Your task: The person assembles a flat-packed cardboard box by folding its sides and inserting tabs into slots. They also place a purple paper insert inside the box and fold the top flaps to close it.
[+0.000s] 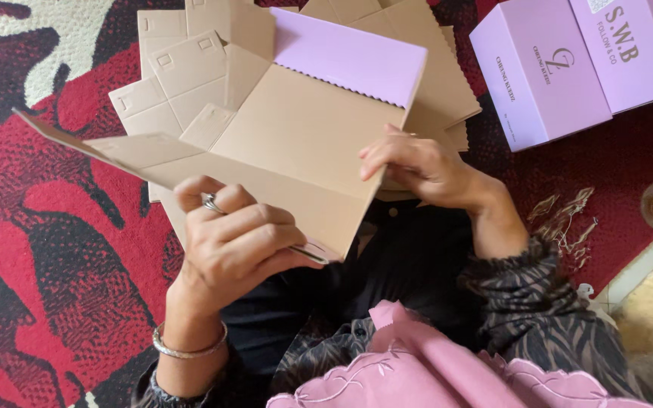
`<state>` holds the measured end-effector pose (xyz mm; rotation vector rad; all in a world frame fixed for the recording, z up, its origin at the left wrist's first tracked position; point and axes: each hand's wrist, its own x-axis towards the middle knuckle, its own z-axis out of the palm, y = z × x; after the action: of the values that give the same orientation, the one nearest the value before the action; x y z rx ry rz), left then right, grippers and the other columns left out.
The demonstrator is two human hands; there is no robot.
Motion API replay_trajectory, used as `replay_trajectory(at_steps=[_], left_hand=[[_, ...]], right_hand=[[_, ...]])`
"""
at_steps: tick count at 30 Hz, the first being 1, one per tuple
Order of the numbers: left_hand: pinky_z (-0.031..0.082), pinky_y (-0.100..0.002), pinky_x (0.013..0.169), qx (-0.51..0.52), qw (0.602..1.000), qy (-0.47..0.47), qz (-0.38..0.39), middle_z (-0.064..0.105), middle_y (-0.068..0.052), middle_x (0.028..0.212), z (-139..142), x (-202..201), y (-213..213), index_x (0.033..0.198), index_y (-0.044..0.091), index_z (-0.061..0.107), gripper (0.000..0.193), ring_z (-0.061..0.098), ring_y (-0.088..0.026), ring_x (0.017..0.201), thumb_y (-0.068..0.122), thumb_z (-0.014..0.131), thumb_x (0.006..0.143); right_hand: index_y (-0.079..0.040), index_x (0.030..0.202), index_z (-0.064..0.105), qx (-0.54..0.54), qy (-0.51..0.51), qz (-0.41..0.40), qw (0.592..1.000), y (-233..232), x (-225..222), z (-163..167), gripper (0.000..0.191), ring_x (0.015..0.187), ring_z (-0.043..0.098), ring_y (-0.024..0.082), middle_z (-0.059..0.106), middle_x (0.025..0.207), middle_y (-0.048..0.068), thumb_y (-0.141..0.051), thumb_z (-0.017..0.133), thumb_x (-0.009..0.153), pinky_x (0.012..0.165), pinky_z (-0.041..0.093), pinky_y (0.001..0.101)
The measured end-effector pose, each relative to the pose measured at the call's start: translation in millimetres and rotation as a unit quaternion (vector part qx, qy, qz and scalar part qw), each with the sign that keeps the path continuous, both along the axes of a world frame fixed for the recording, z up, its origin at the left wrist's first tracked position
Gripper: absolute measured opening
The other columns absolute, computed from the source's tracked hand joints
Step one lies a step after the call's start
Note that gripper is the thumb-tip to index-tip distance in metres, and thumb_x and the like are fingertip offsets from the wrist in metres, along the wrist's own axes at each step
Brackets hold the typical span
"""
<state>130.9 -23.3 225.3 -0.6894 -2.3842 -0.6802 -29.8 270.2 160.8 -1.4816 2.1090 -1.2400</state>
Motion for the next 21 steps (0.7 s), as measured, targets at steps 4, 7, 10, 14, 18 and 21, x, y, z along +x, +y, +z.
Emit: replay_trajectory(at_steps=[4,7,10,14,18,21], left_hand=[[0.033,-0.040,0.090,-0.013,1.000,0.018,-0.002,0.067,0.012,0.089,-8.7,5.1,-0.7,0.088,0.025,0.072,0.024,0.058,-0.012,0.081,0.046,0.078,0.079],[0.035,-0.040,0.091,-0.015,0.999,0.028,0.020,0.067,0.012,0.091,-21.4,9.3,-0.4,0.089,0.024,0.073,0.024,0.057,-0.012,0.081,0.046,0.079,0.080],[0.036,-0.040,0.093,-0.005,0.998,0.050,0.023,0.063,0.009,0.094,-37.4,12.5,2.9,0.091,0.025,0.073,0.024,0.058,-0.014,0.087,0.044,0.081,0.079],[0.037,-0.042,0.092,0.036,0.997,0.012,0.062,0.055,0.001,0.097,-54.4,11.5,12.0,0.099,0.025,0.074,0.033,0.055,-0.022,0.092,0.045,0.083,0.074],[0.039,-0.042,0.093,0.013,0.996,-0.065,0.064,0.058,-0.002,0.102,-53.1,6.2,23.2,0.114,0.024,0.072,0.045,0.057,-0.026,0.098,0.045,0.084,0.076],[0.043,-0.045,0.094,-0.006,0.986,-0.151,0.064,0.063,-0.004,0.103,-41.2,4.3,25.4,0.128,0.017,0.065,0.069,0.063,-0.028,0.097,0.052,0.082,0.071]], right_hand=[[-0.012,0.131,0.063,0.040,0.049,-0.007,0.998,-27.3,3.8,-12.7,0.048,0.127,0.056,0.034,0.059,0.136,0.013,-0.003,0.072,0.085,0.110,0.044,0.0439],[-0.011,0.136,0.055,0.091,0.089,-0.154,0.980,-45.0,20.1,-32.7,0.069,0.128,0.051,0.030,0.052,0.131,0.015,-0.028,0.088,0.079,0.114,0.042,0.0436],[-0.017,0.146,0.053,0.150,-0.054,-0.114,0.981,-40.0,42.3,-47.5,0.052,0.136,0.060,0.020,0.063,0.142,0.007,-0.023,0.072,0.098,0.117,0.049,0.0385],[0.005,0.155,0.027,0.067,-0.028,0.014,0.997,-31.1,65.7,-64.7,0.098,0.137,0.045,0.041,0.042,0.151,0.031,-0.018,0.077,0.073,0.107,0.042,0.0472],[0.002,0.160,0.026,0.182,-0.015,-0.116,0.976,-49.3,94.6,-90.3,0.085,0.127,0.058,0.041,0.057,0.138,0.028,-0.027,0.069,0.092,0.104,0.048,0.0452],[0.003,0.158,0.029,0.199,-0.036,-0.145,0.969,-57.7,109.5,-105.4,0.078,0.122,0.063,0.041,0.059,0.136,0.028,-0.017,0.067,0.093,0.102,0.051,0.0440]])
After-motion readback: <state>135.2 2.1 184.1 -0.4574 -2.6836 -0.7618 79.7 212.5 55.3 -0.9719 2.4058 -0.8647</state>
